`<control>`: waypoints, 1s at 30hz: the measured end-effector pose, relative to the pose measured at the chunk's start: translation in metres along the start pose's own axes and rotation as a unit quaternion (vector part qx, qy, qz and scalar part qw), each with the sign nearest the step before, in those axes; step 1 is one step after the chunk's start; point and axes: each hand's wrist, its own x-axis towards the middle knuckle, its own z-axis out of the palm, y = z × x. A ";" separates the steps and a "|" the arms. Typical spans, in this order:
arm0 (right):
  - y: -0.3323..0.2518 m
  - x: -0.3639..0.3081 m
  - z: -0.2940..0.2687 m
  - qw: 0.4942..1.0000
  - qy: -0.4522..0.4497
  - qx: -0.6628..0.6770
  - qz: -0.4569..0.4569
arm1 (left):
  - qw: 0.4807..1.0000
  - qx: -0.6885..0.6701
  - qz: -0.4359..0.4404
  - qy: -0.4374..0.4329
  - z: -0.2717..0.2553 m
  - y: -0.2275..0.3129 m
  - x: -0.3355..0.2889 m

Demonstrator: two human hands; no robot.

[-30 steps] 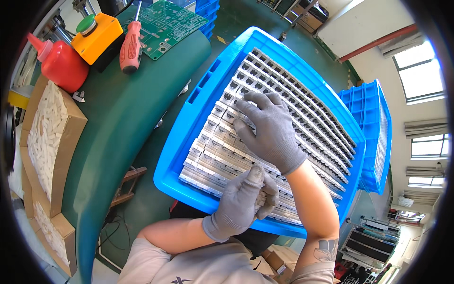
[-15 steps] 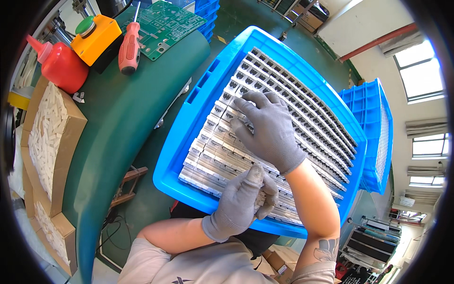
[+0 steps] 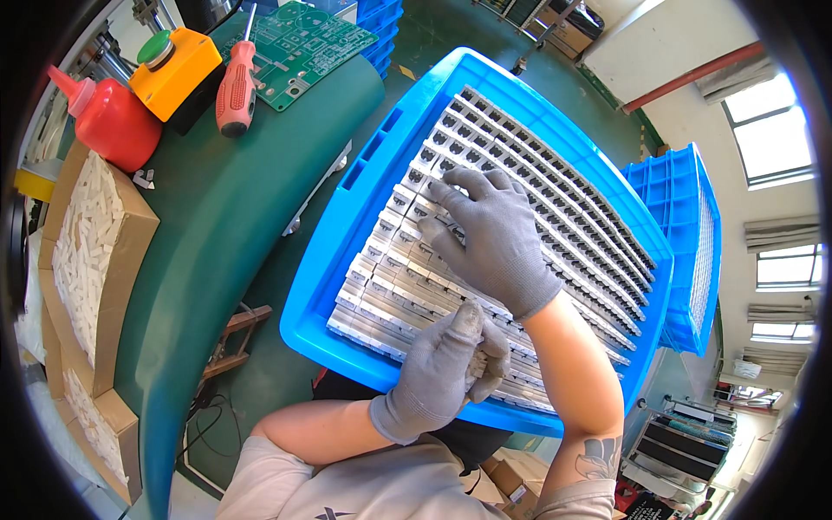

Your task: The person repeatedly picks up small white rectangular components from a blue tray and places them into a cardboard box on the table. The person handles the components one at a time, transferring them from the tray to the box throughout the clip.

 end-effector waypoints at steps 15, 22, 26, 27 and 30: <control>0.000 -0.027 -0.061 0.966 0.047 0.251 0.049 | 0.999 0.028 0.014 0.045 0.001 0.001 0.000; -0.031 -0.064 -0.090 0.955 -0.079 0.284 0.022 | 0.998 -0.005 0.011 0.069 0.001 -0.002 0.002; -0.036 -0.073 -0.081 0.973 -0.027 0.229 0.023 | 0.998 0.019 0.031 0.054 -0.002 -0.007 0.002; -0.036 -0.074 -0.080 0.976 -0.013 0.218 0.014 | 0.997 0.030 0.037 0.056 -0.003 -0.009 0.003; -0.031 -0.079 -0.073 0.969 0.022 0.247 0.006 | 0.996 0.021 0.031 0.086 0.002 -0.006 0.002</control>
